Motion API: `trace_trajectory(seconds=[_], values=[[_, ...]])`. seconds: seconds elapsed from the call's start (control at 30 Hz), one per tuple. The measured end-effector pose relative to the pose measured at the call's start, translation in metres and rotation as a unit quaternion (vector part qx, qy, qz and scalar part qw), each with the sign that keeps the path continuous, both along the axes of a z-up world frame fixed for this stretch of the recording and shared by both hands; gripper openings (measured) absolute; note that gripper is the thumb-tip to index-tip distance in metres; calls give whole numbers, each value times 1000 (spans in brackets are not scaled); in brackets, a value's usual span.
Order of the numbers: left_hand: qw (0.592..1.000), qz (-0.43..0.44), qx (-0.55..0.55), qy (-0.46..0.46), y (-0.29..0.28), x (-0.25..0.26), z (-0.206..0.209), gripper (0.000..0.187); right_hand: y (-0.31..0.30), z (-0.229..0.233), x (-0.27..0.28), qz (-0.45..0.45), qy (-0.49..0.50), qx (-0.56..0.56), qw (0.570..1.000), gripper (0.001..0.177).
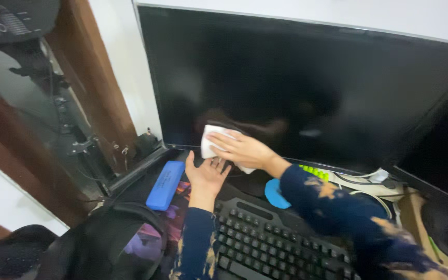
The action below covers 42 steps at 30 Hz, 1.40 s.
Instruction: The person wipes a computer mouse, two monitors, a keyboard, and a USB drive using a white cloth. They also wipe the desk surface and a cardboard box under the monitor.
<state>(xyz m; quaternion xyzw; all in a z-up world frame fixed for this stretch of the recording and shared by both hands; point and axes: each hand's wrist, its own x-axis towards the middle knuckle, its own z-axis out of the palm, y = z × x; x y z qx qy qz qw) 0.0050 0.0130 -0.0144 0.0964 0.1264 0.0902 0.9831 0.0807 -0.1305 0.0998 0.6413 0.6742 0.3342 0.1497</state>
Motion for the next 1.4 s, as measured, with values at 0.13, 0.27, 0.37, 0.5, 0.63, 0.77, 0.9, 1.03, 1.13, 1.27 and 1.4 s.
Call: trace_trajectory(seconds=[0.13, 0.27, 0.37, 0.5, 0.63, 0.77, 0.9, 1.03, 1.13, 1.27, 1.4], values=[[1000, -6, -10, 0, 5, 3, -3, 102, -15, 40, 12, -30, -101, 120, 987, 54], [1000, -2, -9, -2, 2, 4, -3, 102, -10, 111, 18, -61, 8, 356, 932, 48], [1000, 10, -13, 1, 0, 2, -1, 102, 1, 153, 12, -18, 14, 466, 885, 39], [1000, 13, -11, -2, -5, 0, 2, 102, 31, 190, 3, -4, 51, 494, 868, 29], [1000, 16, -22, 1, -4, 1, 3, 101, 76, 208, 1, 6, 61, 430, 901, 23], [1000, 13, -20, -1, -4, 3, 0, 101, 140, 214, -3, 35, 5, 394, 919, 35], [1000, 11, -21, 4, -1, 4, -3, 102, 176, 210, -11, 28, -16, 388, 921, 46], [999, 20, -37, 9, 0, 5, -6, 102, 155, 204, -7, 63, -39, 391, 918, 50], [999, 24, -31, 3, 2, 4, -5, 102, 124, 204, -4, 10, -51, 384, 922, 54], [1000, 19, -20, 2, 1, 2, -1, 99, 64, 205, 0, -23, -15, 384, 923, 50], [1000, 21, -11, 0, 0, 1, 4, 99, 2, 207, 5, -44, -11, 392, 919, 39]])
